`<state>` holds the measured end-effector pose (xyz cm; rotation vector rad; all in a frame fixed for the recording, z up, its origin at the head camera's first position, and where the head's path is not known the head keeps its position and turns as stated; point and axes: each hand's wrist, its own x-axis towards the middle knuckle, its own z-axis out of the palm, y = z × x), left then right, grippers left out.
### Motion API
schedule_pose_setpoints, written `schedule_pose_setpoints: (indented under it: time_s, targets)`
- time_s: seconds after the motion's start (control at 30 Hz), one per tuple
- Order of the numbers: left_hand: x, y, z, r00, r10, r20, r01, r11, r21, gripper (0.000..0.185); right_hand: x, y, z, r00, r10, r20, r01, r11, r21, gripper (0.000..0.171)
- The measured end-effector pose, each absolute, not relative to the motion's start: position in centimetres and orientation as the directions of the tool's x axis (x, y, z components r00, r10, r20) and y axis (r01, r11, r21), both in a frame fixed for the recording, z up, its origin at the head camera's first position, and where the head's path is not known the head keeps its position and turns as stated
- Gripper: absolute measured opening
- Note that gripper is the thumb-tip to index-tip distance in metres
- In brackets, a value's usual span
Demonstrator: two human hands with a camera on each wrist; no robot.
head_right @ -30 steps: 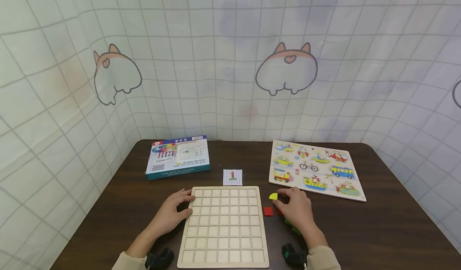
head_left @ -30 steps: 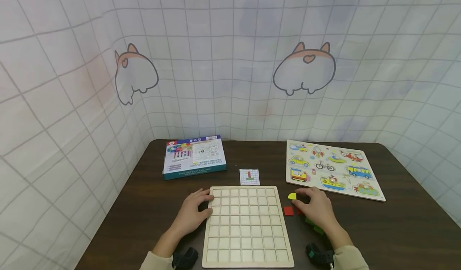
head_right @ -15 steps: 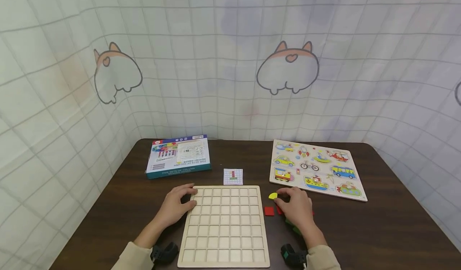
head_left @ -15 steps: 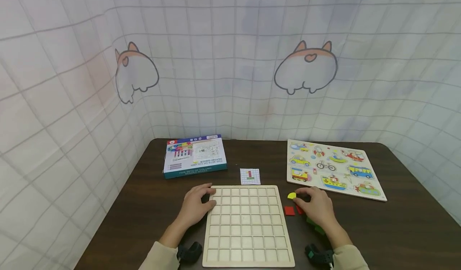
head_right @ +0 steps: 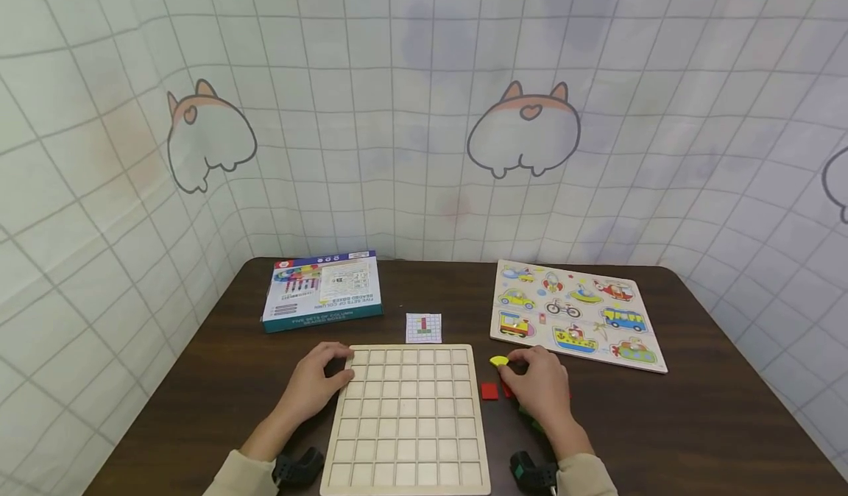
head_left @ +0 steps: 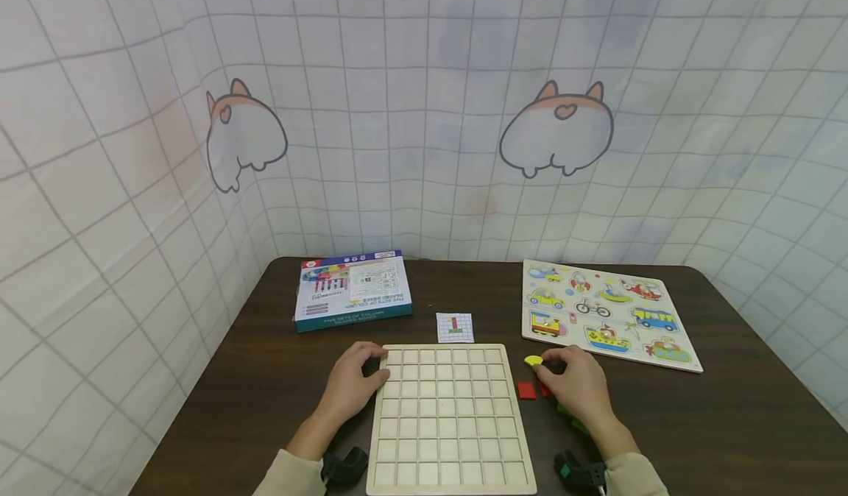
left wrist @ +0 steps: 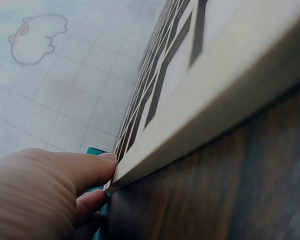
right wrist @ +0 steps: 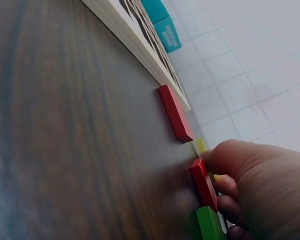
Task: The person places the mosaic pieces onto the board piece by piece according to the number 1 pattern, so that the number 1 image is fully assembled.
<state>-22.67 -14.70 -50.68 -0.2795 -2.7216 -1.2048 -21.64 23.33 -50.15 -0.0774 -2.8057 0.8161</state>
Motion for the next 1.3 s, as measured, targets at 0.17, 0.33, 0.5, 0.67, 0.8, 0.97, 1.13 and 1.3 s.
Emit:
schedule_pose_setpoints:
  time_s: [0.17,0.33,0.5,0.67,0.8,0.97,1.13,1.3]
  targets:
    - [-22.6,-14.9,-50.9,-0.961,0.149,0.233,0.271,0.677,0.685,0.027,-21.7,23.3,-50.3,-0.966,0.131,0.224,-0.023,0.816,-0.577,0.026]
    - [-22.6,-15.0,-50.9,-0.954,0.193,0.23,0.3,0.663,0.686,0.031,-21.7,22.4,-49.9,-0.945,0.131,0.301,-0.092,0.773,-0.628,0.021]
    - [-22.6,-15.0,-50.8,-0.958,0.213,0.195,0.288,0.652,0.701,0.037,-22.0,20.8,-49.5,-0.929,0.073,0.362,-0.187,0.752,-0.632,0.018]
    - [-22.9,-14.9,-50.7,-0.959,0.225,0.175,0.281,0.657,0.699,0.039,-22.2,18.8,-48.9,-0.943,0.017,0.333,-0.209,0.749,-0.629,0.017]
    - [-22.9,-14.9,-50.7,-0.959,0.225,0.173,0.281,0.657,0.699,0.039,-21.8,17.5,-48.2,-0.957,-0.032,0.287,-0.217,0.737,-0.641,0.018]
    - [-22.9,-14.9,-50.8,-0.96,0.214,0.182,0.279,0.649,0.708,0.038,-20.8,16.2,-46.6,-0.954,-0.108,0.28,-0.272,0.701,-0.659,0.014]
    - [-22.9,-15.0,-51.0,-0.96,0.195,0.2,0.279,0.654,0.703,0.037,-20.3,14.5,-45.4,-0.942,-0.165,0.292,-0.325,0.672,-0.665,0.012]
    - [-22.9,-14.7,-51.1,-0.959,0.165,0.232,0.283,0.656,0.7,0.032,-20.6,12.7,-45.6,-0.939,-0.208,0.274,-0.34,0.685,-0.644,0.01]
